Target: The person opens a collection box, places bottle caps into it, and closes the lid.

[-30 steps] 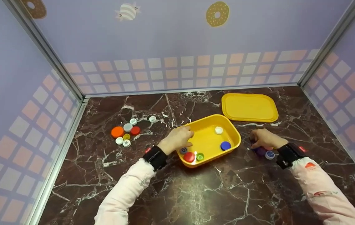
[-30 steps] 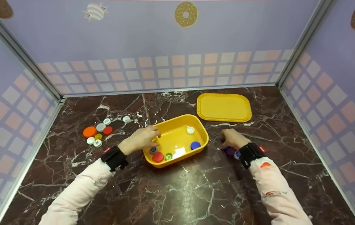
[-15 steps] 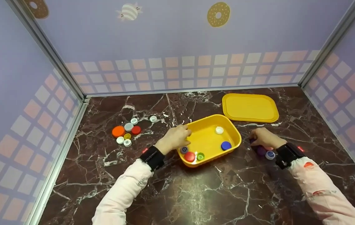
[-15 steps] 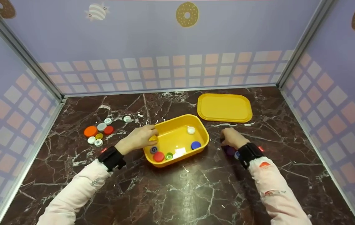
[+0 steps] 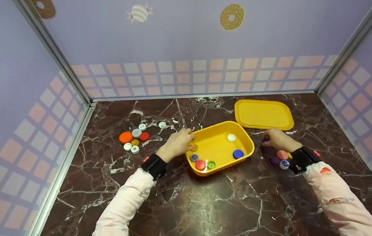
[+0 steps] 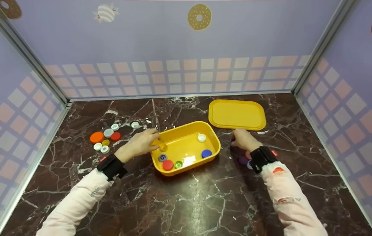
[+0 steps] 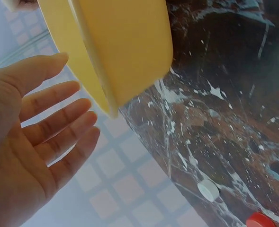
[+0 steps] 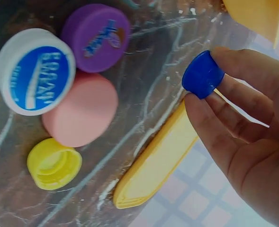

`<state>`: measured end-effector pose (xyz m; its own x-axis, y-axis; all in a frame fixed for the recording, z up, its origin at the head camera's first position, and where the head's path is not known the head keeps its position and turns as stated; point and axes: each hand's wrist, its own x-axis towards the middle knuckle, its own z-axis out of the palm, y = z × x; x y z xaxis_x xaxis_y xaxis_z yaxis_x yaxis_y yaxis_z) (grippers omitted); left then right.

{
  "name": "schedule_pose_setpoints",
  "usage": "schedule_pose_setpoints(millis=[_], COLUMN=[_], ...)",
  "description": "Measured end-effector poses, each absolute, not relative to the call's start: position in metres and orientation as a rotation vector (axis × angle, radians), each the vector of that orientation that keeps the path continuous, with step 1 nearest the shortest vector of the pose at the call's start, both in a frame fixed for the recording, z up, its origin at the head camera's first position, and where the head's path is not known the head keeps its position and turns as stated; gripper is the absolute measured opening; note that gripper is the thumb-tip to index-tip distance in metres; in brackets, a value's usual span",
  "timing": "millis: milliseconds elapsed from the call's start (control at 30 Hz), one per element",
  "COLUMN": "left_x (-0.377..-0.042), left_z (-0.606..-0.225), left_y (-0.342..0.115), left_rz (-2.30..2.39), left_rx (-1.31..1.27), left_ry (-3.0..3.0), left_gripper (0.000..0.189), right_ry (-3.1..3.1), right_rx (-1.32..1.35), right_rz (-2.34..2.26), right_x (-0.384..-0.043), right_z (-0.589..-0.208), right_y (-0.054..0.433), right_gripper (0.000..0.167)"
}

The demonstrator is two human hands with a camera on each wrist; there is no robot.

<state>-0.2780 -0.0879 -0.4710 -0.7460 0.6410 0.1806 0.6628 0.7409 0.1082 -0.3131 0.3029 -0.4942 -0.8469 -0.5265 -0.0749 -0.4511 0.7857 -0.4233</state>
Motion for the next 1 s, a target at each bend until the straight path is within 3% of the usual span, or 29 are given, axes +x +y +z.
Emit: schedule_pose_setpoints(millis=[500, 700, 1000], left_x=[-0.281, -0.275, -0.268], left_z=[-0.469, -0.480, -0.497], left_y=[-0.139, -0.160, -0.173], left_rz=[-0.350, -0.339, -0.332], left_rx=[-0.839, -0.718, -0.657], left_ry=[-2.707, -2.810, -2.898], left_gripper=[0.020, 0.022, 0.023], right_ry=[2.900, 2.903, 2.947], right_rx=[-0.797, -0.739, -0.855], right_rz=[-0.612, -0.633, -0.656], right_x=[-0.318, -0.319, -0.318], right_z=[-0.481, -0.474, -0.462], right_y=[0.295, 0.290, 0.262], right_gripper=[0.017, 0.020, 0.022])
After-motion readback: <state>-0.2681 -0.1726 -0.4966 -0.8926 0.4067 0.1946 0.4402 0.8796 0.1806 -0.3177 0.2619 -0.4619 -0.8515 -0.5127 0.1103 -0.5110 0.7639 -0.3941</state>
